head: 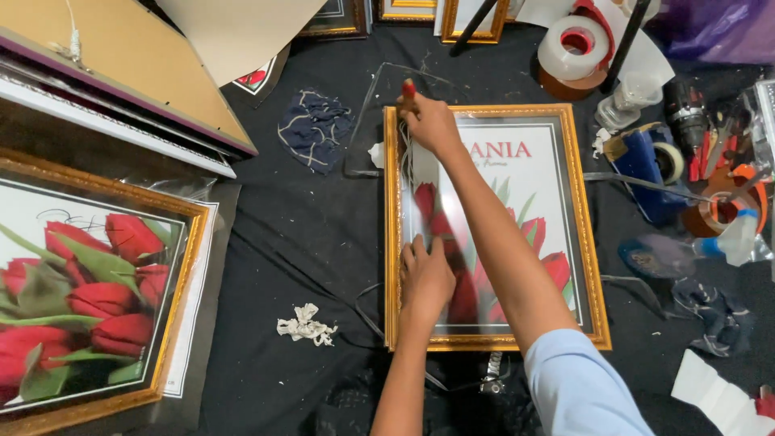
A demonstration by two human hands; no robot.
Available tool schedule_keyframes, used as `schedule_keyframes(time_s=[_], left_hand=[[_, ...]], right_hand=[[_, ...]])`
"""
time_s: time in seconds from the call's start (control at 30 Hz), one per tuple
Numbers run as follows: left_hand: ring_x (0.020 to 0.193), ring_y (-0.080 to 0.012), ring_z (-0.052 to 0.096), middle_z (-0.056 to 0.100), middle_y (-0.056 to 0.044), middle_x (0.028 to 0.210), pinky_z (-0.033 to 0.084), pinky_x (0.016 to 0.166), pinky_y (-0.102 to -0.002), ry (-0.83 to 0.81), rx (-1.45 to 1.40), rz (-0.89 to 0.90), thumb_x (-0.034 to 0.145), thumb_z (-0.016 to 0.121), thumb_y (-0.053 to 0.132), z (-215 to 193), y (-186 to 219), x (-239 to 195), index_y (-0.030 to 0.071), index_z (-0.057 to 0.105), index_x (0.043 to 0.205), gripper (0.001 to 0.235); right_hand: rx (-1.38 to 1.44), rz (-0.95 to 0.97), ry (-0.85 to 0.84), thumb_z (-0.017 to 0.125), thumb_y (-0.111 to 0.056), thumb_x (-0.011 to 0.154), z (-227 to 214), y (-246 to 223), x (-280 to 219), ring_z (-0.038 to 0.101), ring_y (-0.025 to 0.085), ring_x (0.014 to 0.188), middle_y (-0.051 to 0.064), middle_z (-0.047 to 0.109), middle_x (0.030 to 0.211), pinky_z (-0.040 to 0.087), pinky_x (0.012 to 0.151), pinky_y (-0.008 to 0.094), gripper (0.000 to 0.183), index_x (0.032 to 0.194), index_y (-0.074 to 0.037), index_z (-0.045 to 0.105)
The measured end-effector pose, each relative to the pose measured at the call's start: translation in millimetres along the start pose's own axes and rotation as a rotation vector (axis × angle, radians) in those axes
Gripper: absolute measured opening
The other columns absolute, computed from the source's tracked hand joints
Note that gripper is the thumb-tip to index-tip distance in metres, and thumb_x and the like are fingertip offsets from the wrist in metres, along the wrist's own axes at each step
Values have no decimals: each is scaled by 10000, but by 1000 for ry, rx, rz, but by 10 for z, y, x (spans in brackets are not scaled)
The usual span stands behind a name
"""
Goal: The person wipes the glass surface of a gold picture frame with a red-handled brush. The frame contains a printed image of red tulips. The person repeatedly brushes the surface in circular and sweeping motions across the entire glass area.
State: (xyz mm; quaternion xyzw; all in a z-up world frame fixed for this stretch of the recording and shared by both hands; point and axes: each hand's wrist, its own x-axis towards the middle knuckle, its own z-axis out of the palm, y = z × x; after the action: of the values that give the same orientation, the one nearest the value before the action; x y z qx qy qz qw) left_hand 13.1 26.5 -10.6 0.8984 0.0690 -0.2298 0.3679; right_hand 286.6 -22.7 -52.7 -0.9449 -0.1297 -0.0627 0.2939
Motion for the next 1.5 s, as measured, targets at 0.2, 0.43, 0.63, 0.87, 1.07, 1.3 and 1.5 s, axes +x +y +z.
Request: schedule_keyframes(time_s=[0.2,0.43,0.63,0.87,1.07,1.3,1.5], left_hand=[[1149,-561,452,423,-278,1277,482,844,-679,500,-170,104,923,461,-49,-264,-284,10,21,432,1451,533],[1251,-522,418,424,-217,1260,348,1072,-600,730,-725,66,1012,387,84,-695,-32,-163,62,476,1353,353],[1285,-441,475,428,-172,1241,380,1094,-555,820,-811,68,1050,379,124,-678,23,-248,99,486,1283,258],[1213,-388,509,427,-141,1167,409,1056,-489,897,-840,68,1057,370,134,-715,-10,-260,144,493,1239,220],[1217,-384,507,417,-110,1158,398,1073,-468,904,-770,97,1059,361,133,-583,-2,-201,157,487,1215,201],[1251,-379,436,373,-70,1228,358,1054,-497,733,-498,56,1016,405,82,-259,-73,-44,188,470,1224,243],[1236,-415,429,382,-140,1287,387,983,-531,605,-201,89,966,573,154,-75,-91,8,92,511,1279,326]], right_hand=[[-68,-134,-193,640,-252,977,63,-236,-256,713,377,939,120,738,913,558,873,505,120,977,-134,661],[-113,-262,-381,629,-219,986,-298,-301,-1188,682,401,972,167,705,915,569,860,522,177,1084,-72,644],[-74,-407,-486,623,-206,930,-484,-501,-2043,647,315,1007,30,656,950,585,832,451,106,1036,-203,623],[10,-505,-551,613,-65,861,-638,-660,-2826,613,359,1017,78,660,1014,571,802,453,186,1027,-150,610],[203,-566,-595,581,-23,834,-554,-472,-3251,584,413,1057,82,636,1059,551,884,479,332,1125,-176,628],[266,-529,-669,591,9,774,-956,-224,-3509,557,477,1126,136,626,1107,518,955,536,449,1191,-152,639],[28,-124,-634,624,69,714,-1729,140,-3799,566,478,1196,154,676,1202,487,1034,547,603,1258,-187,666]])
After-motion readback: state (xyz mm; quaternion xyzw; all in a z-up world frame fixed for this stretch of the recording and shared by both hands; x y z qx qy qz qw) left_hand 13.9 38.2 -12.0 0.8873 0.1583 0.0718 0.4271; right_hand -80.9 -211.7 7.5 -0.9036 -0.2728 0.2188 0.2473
